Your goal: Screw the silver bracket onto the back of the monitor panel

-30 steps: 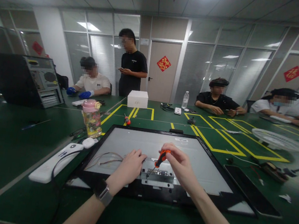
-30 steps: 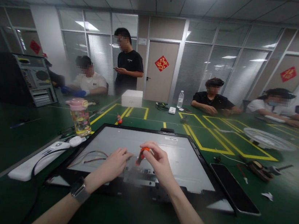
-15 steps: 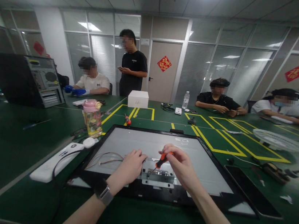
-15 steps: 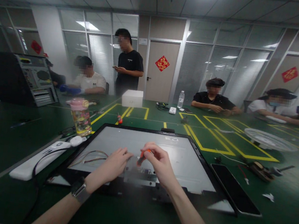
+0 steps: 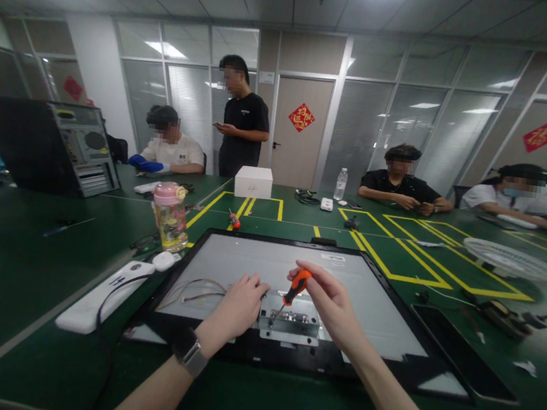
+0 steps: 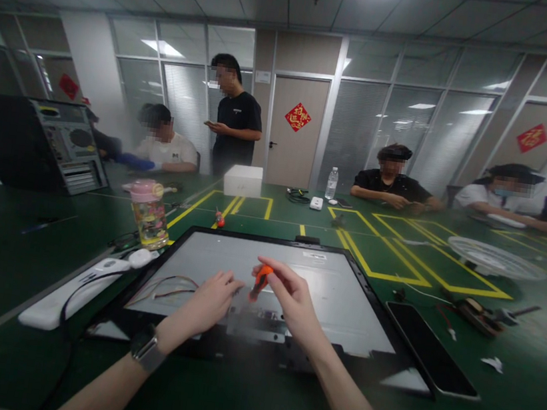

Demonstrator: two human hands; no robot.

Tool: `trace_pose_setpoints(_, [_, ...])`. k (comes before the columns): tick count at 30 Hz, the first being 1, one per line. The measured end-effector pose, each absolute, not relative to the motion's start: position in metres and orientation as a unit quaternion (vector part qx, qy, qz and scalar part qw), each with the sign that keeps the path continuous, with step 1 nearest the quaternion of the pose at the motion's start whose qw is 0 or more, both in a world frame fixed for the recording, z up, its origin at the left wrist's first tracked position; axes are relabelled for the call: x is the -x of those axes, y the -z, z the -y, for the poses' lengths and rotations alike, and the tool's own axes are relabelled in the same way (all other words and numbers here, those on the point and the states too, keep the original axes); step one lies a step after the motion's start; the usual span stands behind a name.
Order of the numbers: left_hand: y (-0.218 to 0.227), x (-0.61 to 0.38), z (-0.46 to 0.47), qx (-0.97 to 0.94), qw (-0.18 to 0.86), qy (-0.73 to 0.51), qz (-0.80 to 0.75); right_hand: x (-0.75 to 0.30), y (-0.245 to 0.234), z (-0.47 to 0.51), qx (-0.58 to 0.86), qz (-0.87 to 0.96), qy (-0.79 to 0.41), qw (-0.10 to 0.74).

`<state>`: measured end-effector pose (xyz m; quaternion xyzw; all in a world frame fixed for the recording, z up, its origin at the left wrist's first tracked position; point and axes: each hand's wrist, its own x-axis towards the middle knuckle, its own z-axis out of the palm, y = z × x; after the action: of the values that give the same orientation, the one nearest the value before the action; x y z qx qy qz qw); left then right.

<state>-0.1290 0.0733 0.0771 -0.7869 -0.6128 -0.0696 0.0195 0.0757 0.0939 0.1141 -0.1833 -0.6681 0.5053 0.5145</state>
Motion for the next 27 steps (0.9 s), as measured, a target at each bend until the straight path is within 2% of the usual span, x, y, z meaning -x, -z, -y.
trace_pose_setpoints(6, [-0.0759,0.1286,-0.0736,0.786,0.023,0.073,0.614,-0.0749,-0.1123,-0.0970,0.212,0.664,-0.483,0.530])
trace_pose_setpoints(10, [-0.0754,0.1286,-0.0741,0.788,0.022,0.072,0.611,-0.0738,-0.1108,-0.0971,0.244,0.667,-0.397,0.581])
trace_pose_setpoints(13, [-0.0748,0.1290,-0.0740,0.788,0.021,0.075,0.610,-0.0740,-0.1118,-0.0940,0.252,0.689,-0.346,0.585])
trace_pose_setpoints(17, [-0.0747,0.1291,-0.0737,0.787,0.020,0.076,0.611,-0.0732,-0.1121,-0.0907,0.231,0.698,-0.369,0.569])
trace_pose_setpoints(22, [-0.0770,0.1286,-0.0732,0.786,0.016,0.067,0.614,-0.0727,-0.1116,-0.0916,0.245,0.694,-0.328,0.592])
trace_pose_setpoints(27, [-0.0795,0.1281,-0.0721,0.787,0.010,0.066,0.613,-0.0742,-0.1134,-0.0909,0.227,0.696,-0.380,0.565])
